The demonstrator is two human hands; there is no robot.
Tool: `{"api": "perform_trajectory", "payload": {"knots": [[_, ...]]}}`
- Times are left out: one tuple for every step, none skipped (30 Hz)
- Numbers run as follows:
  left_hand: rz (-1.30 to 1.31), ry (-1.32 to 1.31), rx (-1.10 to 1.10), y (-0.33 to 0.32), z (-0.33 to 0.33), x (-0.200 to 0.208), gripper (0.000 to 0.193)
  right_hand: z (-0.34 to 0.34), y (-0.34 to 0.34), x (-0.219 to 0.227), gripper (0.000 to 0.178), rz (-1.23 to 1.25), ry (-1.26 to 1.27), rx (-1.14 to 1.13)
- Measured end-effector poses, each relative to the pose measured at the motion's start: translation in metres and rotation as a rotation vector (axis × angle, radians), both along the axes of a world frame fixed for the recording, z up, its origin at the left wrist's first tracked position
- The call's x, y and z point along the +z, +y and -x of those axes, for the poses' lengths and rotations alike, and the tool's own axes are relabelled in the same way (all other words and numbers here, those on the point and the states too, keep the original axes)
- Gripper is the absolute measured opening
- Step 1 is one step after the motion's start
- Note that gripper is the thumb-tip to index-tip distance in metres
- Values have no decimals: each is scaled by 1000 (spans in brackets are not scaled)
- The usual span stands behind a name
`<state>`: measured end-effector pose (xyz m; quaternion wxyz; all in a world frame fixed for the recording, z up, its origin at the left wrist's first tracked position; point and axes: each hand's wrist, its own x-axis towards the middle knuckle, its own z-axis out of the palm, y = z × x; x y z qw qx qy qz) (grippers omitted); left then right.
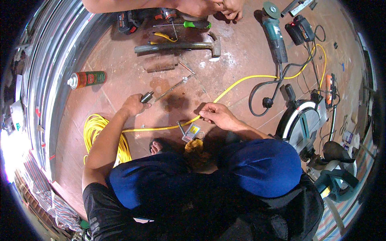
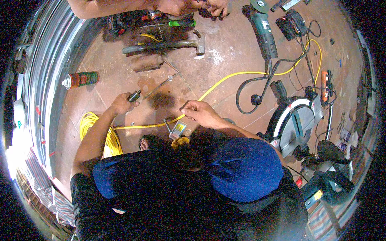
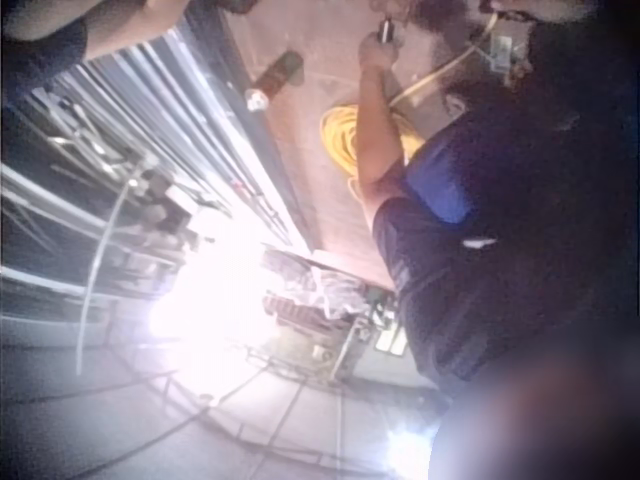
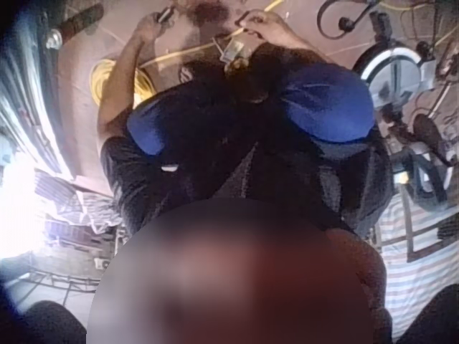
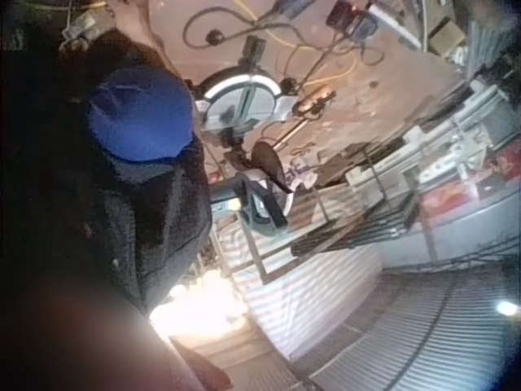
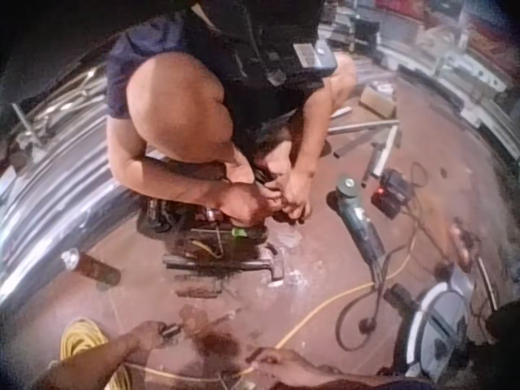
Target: The person sits on the floor and uses a hammer and chisel to shape a small metal piece. They then use a power drill to work on the same piece. Another person is visible in the background also working on metal parts.
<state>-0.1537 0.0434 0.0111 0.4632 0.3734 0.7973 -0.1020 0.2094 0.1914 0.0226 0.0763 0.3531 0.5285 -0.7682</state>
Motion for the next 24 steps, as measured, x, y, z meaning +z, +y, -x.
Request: {"api": "perform_trajectory", "payload": {"knots": [[-9, -15, 7, 0, 0, 0, 50, 0, 0, -1, 22, -6, 3, 1], [-8, -20, 9, 0, 0, 0, 50, -1, 0, -1, 23, -14, 2, 9], [-3, -18, 10, 0, 0, 0, 51, -1, 0, -2, 23, -8, 5, 6], [-8, -31, 22, -1, 0, -1, 51, -1, -1, -3, 23, -5, 3, 10], [-8, -37, 32, -1, 1, -2, 51, -2, -1, -3, 24, -10, -13, 17], [16, -35, 42, -2, 1, -3, 51, -1, -1, -3, 24, 2, -6, 7], [-7, -38, 25, -2, 2, -5, 51, -1, -2, -3, 25, 7, -14, 0], [-6, -34, 9, -2, 3, -6, 51, -1, -2, -3, 25, 13, -42, 3], [12, -24, -8, -3, 4, -8, 51, -1, -1, -2, 23, 17, -19, -2], [-13, -27, -13, -4, 5, -10, 51, -1, -1, -2, 20, 22, -17, 2], [-20, -24, -18, -5, 5, -12, 51, -1, -1, -1, 18, 26, -20, 9], [-22, -12, -29, -7, 6, -13, 51, -1, -1, -1, 18, 33, -18, 5], [-59, -19, -11, -8, 6, -15, 47, -1, -1, -1, 18, 37, -20, 4], [-91, -16, 1, -10, 5, -16, 44, -2, -1, -1, 18, 39, -22, 6], [-121, -12, 2, -11, 6, -17, 41, -2, -1, -1, 18, 47, -22, -2], [-114, -15, 15, -12, 6, -18, 42, -2, -2, -2, 18, 53, -21, -8], [-105, -18, 16, -12, 6, -19, 43, -3, -3, -3, 18, 59, -20, -15], [-97, -16, 24, -12, 6, -19, 44, -3, -4, -4, 19, 47, -8, -19], [-101, -8, -2, -12, 6, -18, 44, -3, -5, -6, 19, 34, 4, -23], [-107, 5, -21, -10, 6, -18, 45, -3, -6, -7, 21, 26, -13, -22], [-110, 23, -54, -9, 6, -16, 45, -3, -6, -8, 20, 26, 23, -31], [-72, 9, -39, -8, 5, -15, 48, -4, -7, -9, 20, 31, 30, -34], [-32, 0, -38, -6, 5, -13, 50, -4, -7, -10, 20, 41, 18, -34], [1, -4, -39, -5, 5, -12, 53, -5, -7, -11, 20, 29, 37, -32]]}}
